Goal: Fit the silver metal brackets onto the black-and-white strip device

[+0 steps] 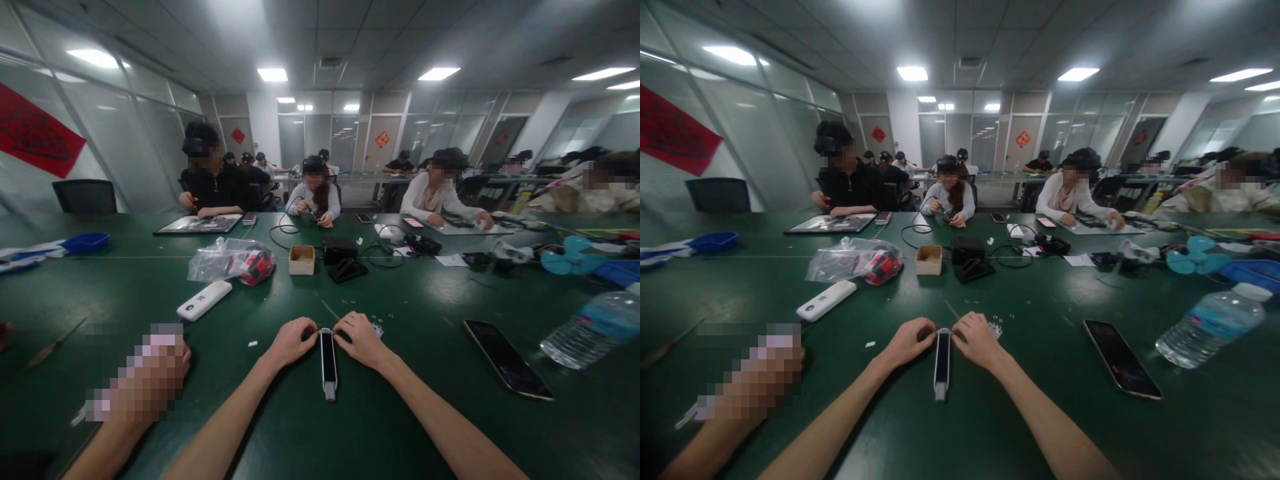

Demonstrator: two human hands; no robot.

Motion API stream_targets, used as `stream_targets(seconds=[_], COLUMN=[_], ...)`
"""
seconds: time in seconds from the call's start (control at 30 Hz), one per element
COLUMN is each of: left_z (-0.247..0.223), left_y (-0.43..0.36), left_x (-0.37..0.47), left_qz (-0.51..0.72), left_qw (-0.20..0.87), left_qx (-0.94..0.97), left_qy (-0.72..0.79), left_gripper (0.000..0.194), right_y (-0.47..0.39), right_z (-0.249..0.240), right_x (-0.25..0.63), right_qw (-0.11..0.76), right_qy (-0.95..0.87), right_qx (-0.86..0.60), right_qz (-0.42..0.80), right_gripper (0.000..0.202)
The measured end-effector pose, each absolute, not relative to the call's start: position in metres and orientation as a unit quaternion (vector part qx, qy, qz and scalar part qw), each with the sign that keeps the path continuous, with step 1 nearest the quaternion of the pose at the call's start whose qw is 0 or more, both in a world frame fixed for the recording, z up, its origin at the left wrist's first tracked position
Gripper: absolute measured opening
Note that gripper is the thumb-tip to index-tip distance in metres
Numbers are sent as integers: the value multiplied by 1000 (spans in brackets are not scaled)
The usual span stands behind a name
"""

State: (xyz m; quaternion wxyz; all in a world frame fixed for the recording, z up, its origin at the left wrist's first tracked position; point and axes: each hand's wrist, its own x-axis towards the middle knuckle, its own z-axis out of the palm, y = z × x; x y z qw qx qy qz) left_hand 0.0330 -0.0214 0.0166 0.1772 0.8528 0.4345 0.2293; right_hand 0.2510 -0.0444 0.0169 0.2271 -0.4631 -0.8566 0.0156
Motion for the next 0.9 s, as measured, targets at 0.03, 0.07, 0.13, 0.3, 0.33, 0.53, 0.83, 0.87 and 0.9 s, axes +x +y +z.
stream_targets(seconds=[0.03, 0.07, 0.13, 0.3, 0.33, 0.53, 0.83, 0.87, 0.9], left_z=[16, 16, 15, 15, 15, 19, 27, 27, 26], left_y=[-21, -21, -20, -19, -19, -20, -23, -23, -23], left_x=[33, 33, 32, 33, 33, 33, 33, 33, 34], left_qz=[230, 231, 231, 227, 227, 219, 206, 206, 208], left_qw=[178, 177, 176, 180, 180, 189, 200, 199, 198], left_qx=[853, 853, 854, 855, 855, 856, 846, 845, 845], left_qy=[433, 433, 431, 429, 429, 427, 449, 451, 451], left_gripper=[13, 13, 12, 14, 14, 16, 12, 12, 13], right_y=[-45, -45, -45, -46, -46, -48, -46, -46, -46], right_z=[17, 17, 16, 15, 15, 17, 13, 13, 13], right_x=[251, 251, 251, 250, 250, 250, 248, 248, 248], right_qw=[224, 222, 221, 229, 230, 236, 252, 255, 256], right_qy=[-857, -857, -857, -854, -853, -851, -845, -844, -843], right_qx=[-464, -464, -466, -468, -469, -468, -472, -473, -473], right_qz=[15, 14, 13, 15, 16, 14, 11, 12, 14], right_gripper=[13, 14, 14, 13, 13, 14, 11, 11, 11])
